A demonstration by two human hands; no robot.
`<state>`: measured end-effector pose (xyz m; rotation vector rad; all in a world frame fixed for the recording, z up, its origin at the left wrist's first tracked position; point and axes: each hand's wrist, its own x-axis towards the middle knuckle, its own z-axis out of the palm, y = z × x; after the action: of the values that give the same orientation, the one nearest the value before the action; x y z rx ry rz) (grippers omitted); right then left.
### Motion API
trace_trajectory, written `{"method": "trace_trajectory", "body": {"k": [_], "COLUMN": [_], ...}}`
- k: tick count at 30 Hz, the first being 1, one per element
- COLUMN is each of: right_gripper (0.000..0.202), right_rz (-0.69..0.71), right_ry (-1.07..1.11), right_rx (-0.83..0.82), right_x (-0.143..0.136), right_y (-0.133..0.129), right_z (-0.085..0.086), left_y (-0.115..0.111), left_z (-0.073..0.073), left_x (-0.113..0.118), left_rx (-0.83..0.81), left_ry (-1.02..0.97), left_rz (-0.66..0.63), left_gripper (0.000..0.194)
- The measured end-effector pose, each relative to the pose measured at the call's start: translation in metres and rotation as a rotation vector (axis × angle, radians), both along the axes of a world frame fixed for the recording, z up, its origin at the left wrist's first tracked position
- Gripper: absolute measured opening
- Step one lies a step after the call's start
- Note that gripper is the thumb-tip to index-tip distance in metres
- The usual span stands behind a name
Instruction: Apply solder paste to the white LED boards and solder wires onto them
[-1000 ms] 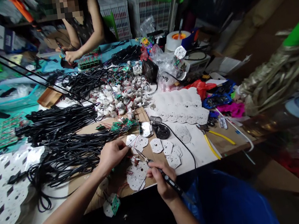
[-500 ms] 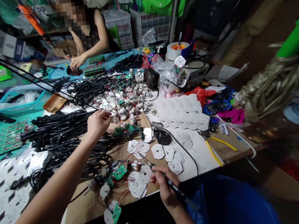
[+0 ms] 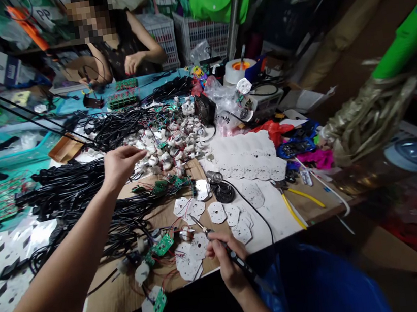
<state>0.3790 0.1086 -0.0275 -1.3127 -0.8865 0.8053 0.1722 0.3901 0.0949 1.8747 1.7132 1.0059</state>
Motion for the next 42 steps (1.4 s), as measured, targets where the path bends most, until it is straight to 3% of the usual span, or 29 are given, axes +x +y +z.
{"method": "trace_trajectory", "body": {"k": [4, 7, 9, 12, 16, 19, 22, 28, 34, 39, 42], "right_gripper": [0.03, 0.031, 0.03, 0.028, 0.029, 0.028, 0.027, 0.027, 0.027, 0.028, 0.027], "right_rz": [0.005, 0.002, -0.005, -0.014, -0.01, 0.025, 0.039, 0.027, 0.015, 0.01, -0.035], "right_ry": [0.021, 0.042, 0.059, 0.082, 0.084, 0.072, 0.065, 0.065, 0.076, 0.124, 0.152], "right_rx": [0.016, 0.02, 0.013, 0.003, 0.0, 0.004, 0.009, 0.009, -0.011, -0.013, -0.004], "right_x": [0.0, -0.001, -0.002, -0.003, -0.002, 0.0, 0.001, 0.0, 0.001, 0.003, 0.005], "right_y": [-0.001, 0.0, 0.0, 0.001, 0.0, -0.001, -0.001, 0.0, 0.0, 0.0, -0.001], "right_z": [-0.005, -0.006, -0.006, -0.005, -0.004, -0.006, -0.008, -0.011, -0.007, -0.003, -0.004], "left_y": [-0.035, -0.067, -0.087, -0.109, -0.127, -0.137, -0.147, -0.159, -0.155, -0.152, -0.153], "left_z": [0.023, 0.024, 0.012, -0.02, -0.053, -0.057, -0.05, -0.037, -0.043, -0.052, -0.058], "left_x": [-0.011, -0.013, -0.012, -0.012, -0.017, -0.024, -0.032, -0.027, -0.006, 0.01, 0.019], "left_rx": [-0.081, -0.192, -0.268, -0.357, -0.204, -0.14, -0.201, -0.542, -0.564, -0.569, -0.534], "left_ry": [-0.32, -0.362, -0.343, -0.281, -0.158, -0.076, -0.073, -0.479, -0.735, -0.719, -0.551], "left_rz": [-0.067, -0.133, -0.194, -0.26, -0.193, -0.084, -0.047, -0.071, -0.054, -0.138, -0.199], "left_gripper": [0.028, 0.029, 0.028, 0.028, 0.023, 0.021, 0.024, 0.036, 0.035, 0.032, 0.034]}}
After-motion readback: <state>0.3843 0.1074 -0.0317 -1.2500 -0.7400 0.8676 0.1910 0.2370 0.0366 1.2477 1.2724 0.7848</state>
